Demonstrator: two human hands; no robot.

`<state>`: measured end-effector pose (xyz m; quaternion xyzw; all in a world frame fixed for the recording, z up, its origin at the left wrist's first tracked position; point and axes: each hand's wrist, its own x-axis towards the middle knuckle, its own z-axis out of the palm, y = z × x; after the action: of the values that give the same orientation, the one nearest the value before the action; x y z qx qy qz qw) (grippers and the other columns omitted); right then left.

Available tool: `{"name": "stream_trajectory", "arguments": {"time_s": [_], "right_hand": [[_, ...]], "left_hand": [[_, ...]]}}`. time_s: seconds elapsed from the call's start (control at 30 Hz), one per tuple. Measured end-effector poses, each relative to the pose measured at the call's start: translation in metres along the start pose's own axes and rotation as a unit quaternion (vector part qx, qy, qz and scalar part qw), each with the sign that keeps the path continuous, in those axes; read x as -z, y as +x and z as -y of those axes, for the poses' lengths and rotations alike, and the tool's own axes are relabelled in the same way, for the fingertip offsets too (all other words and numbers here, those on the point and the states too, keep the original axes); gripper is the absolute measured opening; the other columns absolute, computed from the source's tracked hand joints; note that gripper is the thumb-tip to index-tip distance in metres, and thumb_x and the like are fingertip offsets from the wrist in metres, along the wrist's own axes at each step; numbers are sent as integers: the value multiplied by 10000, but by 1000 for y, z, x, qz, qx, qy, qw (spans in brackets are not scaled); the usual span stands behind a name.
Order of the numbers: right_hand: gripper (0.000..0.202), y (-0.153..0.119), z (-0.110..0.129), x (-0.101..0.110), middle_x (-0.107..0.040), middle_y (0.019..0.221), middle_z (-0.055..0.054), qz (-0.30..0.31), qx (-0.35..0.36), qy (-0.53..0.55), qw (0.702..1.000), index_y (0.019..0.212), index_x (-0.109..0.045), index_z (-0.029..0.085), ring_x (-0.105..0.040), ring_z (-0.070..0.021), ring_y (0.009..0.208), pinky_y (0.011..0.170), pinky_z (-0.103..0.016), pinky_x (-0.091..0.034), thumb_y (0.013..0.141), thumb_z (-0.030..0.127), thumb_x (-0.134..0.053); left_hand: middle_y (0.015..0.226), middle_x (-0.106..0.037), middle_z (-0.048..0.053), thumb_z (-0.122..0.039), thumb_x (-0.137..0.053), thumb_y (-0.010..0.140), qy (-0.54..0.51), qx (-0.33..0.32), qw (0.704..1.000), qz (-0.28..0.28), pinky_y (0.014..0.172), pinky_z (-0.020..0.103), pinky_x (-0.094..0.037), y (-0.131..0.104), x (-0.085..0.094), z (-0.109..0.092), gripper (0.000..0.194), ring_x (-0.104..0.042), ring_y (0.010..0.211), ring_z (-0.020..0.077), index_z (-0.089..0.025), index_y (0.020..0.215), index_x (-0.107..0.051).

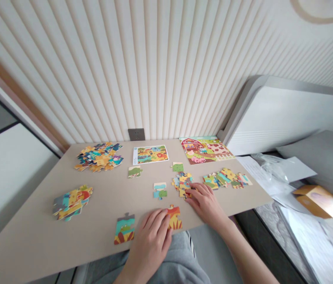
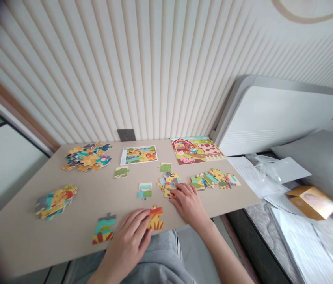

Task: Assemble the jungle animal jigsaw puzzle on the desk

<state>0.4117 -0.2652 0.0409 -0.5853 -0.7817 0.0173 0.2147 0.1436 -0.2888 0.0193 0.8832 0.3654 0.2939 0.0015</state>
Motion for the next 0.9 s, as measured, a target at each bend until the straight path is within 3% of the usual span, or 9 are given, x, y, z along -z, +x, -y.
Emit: {"name": "stream_trajectory", "arguments": {"time_s": [0.2,0.33,0.43,0.57,0.67,0.73,0.9], "right_hand": [[305,19,-9,-2,-652,1383,-110,-12,-16,-5,1000,1307,-674,277,-550,-299,1338,1141,-556,-415,1038,329,-541],[339,15,-24,6,-630,1427,-113,-40,-25,-11,999,1332,-666,272,-538,-310,1361,1156,-561,-398,1041,372,-523],[351,-1,-60,17,-679,1349,-122,-104,-80,-20,991,1280,-701,258,-600,-315,1286,1104,-540,-450,1044,409,-490],[418,-29,-131,34,-716,1267,-150,-171,-185,-85,964,1252,-726,230,-641,-341,1207,1083,-564,-459,1021,468,-472],[461,-42,-171,45,-666,1371,-167,-109,-208,-125,964,1287,-718,234,-608,-361,1276,1073,-576,-469,995,517,-501],[460,-44,-180,48,-604,1473,-142,-64,-185,-136,971,1335,-696,278,-545,-363,1368,1105,-589,-441,992,527,-516],[435,-37,-157,42,-523,1567,-76,20,-94,-125,988,1397,-655,341,-433,-362,1475,1201,-669,-278,1014,491,-512]], "left_hand": [[1291,-683,120,-169,-531,971,6,-3,1000,-10,1010,467,-564,0,-1,1,318,-644,1184,270,-185,1258,-669],[1282,-685,132,-162,-533,968,8,-8,1000,-20,1004,474,-565,-1,-3,1,306,-642,1177,279,-154,1242,-668],[1274,-688,132,-166,-539,965,8,-11,1000,-28,997,468,-569,-1,-3,1,300,-645,1170,281,-151,1234,-671],[1265,-695,124,-163,-548,956,8,-14,999,-37,998,458,-569,2,-1,0,297,-656,1160,276,-159,1223,-678],[1246,-704,117,-153,-545,950,8,-13,999,-50,990,450,-571,3,-1,-1,292,-667,1139,271,-169,1208,-681],[1252,-703,117,-150,-540,950,9,-11,999,-46,992,451,-571,2,-1,-1,305,-665,1145,271,-173,1224,-674],[1291,-688,125,-157,-544,956,11,-11,999,-28,1004,468,-568,-1,-4,1,321,-647,1187,286,-167,1256,-658]]}}
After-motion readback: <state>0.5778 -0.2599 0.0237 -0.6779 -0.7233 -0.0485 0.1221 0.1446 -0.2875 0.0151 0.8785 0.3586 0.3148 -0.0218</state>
